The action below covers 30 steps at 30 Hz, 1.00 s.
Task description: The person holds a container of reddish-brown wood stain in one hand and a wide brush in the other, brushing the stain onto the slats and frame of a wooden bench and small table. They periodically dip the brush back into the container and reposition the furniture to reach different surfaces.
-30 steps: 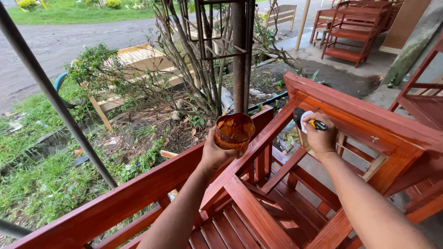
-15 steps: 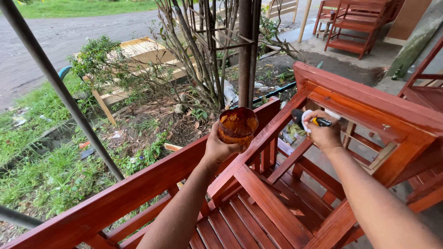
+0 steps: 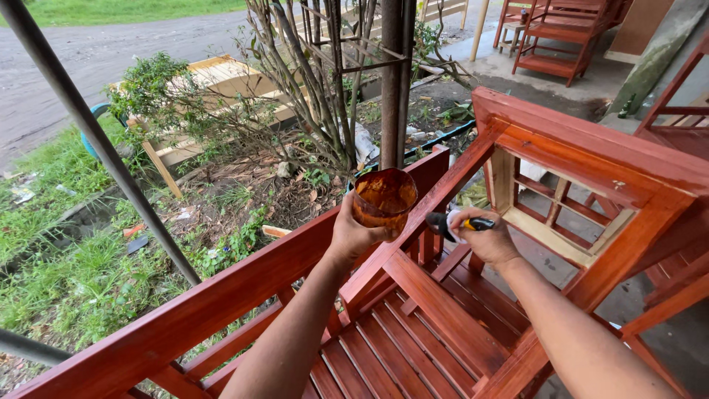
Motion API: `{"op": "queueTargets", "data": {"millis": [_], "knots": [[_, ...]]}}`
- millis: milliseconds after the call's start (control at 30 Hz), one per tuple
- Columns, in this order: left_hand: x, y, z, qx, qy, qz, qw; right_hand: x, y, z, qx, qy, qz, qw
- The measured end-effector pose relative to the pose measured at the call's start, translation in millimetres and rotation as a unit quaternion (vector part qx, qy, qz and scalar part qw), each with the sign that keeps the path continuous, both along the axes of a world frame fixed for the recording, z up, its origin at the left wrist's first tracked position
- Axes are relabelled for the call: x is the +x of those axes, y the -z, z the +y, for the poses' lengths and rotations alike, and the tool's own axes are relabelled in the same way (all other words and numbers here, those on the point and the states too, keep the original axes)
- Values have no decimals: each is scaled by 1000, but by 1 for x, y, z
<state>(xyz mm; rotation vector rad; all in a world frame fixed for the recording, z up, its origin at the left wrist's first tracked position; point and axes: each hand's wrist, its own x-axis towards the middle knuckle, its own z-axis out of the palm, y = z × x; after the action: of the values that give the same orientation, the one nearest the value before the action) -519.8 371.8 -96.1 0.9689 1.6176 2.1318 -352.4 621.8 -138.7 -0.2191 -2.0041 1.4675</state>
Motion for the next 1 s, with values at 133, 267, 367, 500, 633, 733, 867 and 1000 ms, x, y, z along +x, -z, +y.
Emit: {"op": "queueTargets", "data": {"millis": [133, 267, 367, 500, 633, 733, 867, 1000], "knots": [[3, 0, -4, 25, 12, -13, 1000, -4, 3, -26, 28, -41, 1, 999], [8, -4, -10, -1, 12, -24, 1000, 0, 2, -47, -20, -19, -108, 994], [13, -9, -6, 12, 23, -37, 999, -2, 4, -53, 5, -39, -110, 993], [15, -12, -5, -8, 16, -35, 999, -2, 4, -38, -76, 89, -144, 983], [10, -15, -3, -22, -2, -28, 999, -3, 4, -25, -369, 283, -74, 882], [7, -14, 1, -19, 2, 2, 1000, -11, 19, -38, -478, 335, -48, 811], [2, -8, 4, -12, 8, -10, 1000, -34, 42, -62, -533, 287, -28, 795], [-2, -2, 6, -12, 2, -3, 1000, -36, 43, -61, -515, 255, -40, 817]]}}
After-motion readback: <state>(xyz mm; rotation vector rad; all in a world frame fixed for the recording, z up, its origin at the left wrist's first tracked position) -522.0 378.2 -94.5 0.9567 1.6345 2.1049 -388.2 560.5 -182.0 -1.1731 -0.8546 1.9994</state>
